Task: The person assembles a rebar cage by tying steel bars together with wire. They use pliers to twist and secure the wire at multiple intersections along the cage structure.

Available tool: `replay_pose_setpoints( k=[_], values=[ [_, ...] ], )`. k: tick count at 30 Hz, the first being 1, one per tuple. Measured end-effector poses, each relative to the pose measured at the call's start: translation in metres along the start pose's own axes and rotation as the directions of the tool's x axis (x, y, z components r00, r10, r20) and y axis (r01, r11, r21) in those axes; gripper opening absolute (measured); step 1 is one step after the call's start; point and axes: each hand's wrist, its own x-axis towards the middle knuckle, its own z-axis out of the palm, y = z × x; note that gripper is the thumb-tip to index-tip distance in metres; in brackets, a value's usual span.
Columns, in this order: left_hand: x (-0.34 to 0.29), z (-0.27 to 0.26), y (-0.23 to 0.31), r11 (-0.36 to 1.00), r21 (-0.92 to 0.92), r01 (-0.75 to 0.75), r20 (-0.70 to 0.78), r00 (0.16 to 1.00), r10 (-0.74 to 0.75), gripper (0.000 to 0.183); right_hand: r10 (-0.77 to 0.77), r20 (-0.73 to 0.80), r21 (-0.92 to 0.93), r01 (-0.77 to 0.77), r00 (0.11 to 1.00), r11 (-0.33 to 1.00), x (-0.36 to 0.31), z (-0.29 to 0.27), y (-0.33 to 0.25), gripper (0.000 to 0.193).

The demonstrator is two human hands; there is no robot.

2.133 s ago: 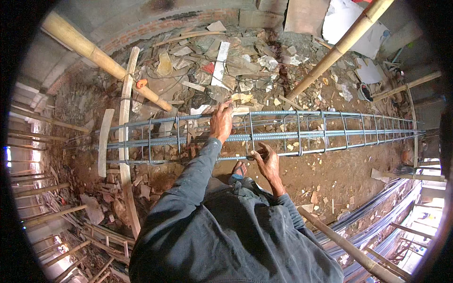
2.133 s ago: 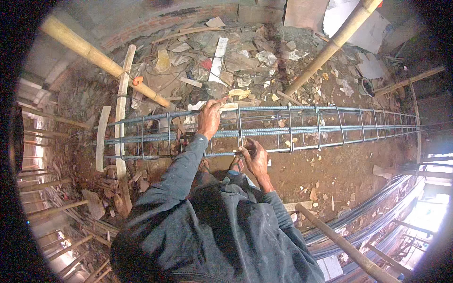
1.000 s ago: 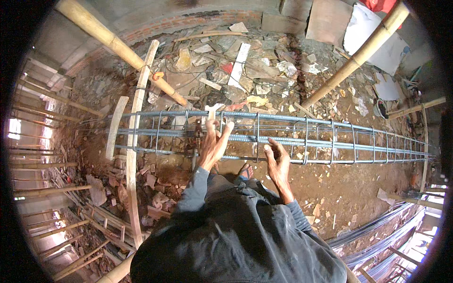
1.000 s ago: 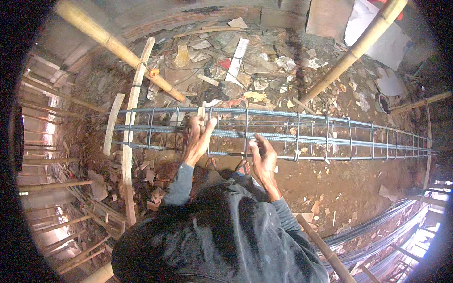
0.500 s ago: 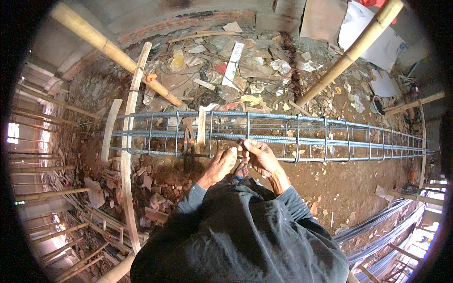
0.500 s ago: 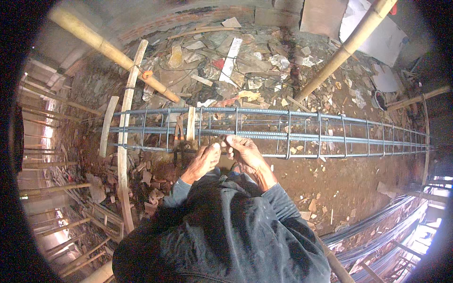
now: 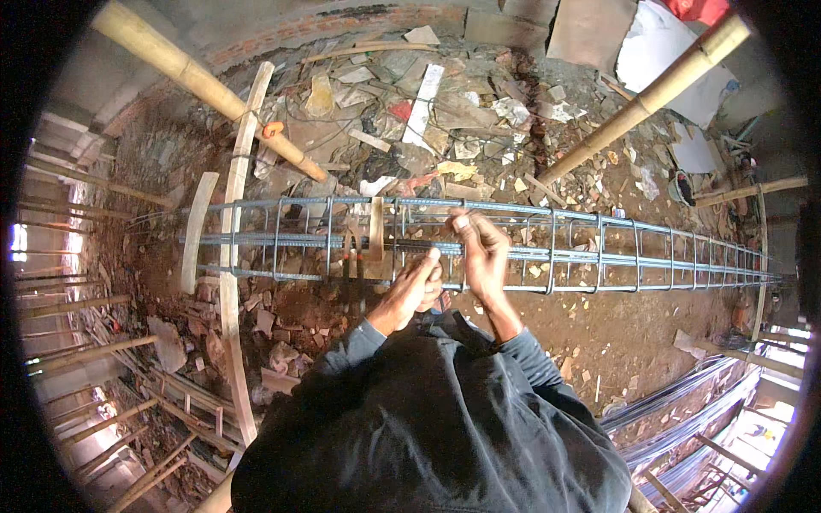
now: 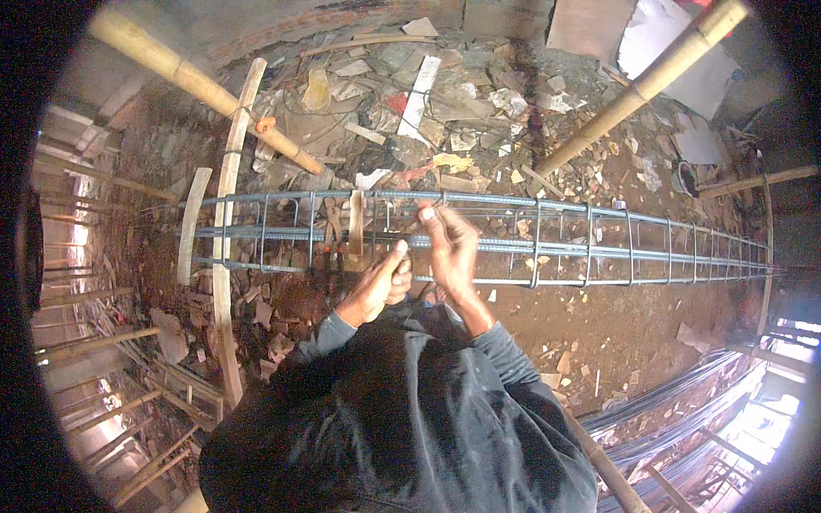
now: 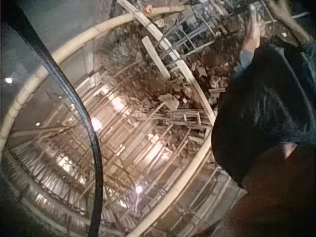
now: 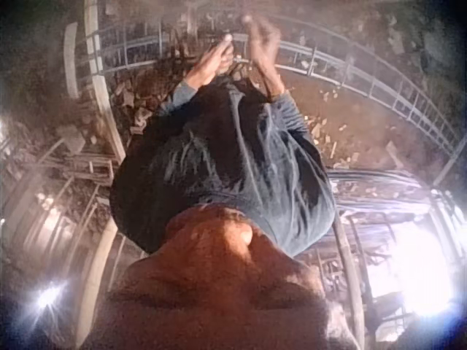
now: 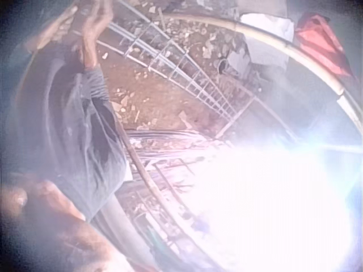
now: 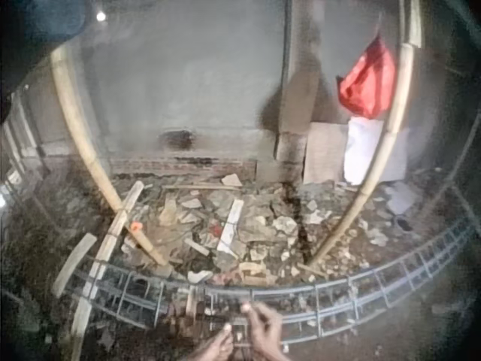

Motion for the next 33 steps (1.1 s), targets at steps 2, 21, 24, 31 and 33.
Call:
replay_pose_setpoints(
  k=[2, 21, 24, 31, 33],
  values=[
    [-0.009, -0.004, 0.003, 0.995, 0.096, -0.022, -0.029, 0.999, 0.025, 0.044, -0.052, -0.105, 0.202, 0.072, 0.993, 0.977, 0.024, -0.002, -0.014, 0.027],
    [0.013, -0.04, -0.034, 0.962, 0.004, -0.272, -0.087, 0.959, 0.271, 0.048, 0.338, -0.005, -0.043, -0.338, 0.941, 0.94, 0.006, 0.037, 0.069, 0.03],
    [0.062, -0.048, -0.038, 0.85, 0.439, -0.291, -0.299, 0.845, 0.444, 0.037, 0.223, 0.006, -0.309, -0.21, 0.975, 0.928, 0.021, 0.03, 0.074, 0.036],
    [0.097, -0.054, -0.03, 0.412, 0.91, 0.039, -0.282, 0.788, 0.548, 0.022, 0.199, 0.253, -0.663, 0.019, 0.947, 0.749, 0.101, -0.047, 0.045, 0.037],
    [0.106, -0.046, -0.019, 0.349, 0.928, 0.129, -0.303, 0.808, 0.506, 0.02, 0.074, 0.325, -0.738, 0.203, 0.943, 0.643, 0.134, -0.059, 0.049, 0.036]
  ],
)
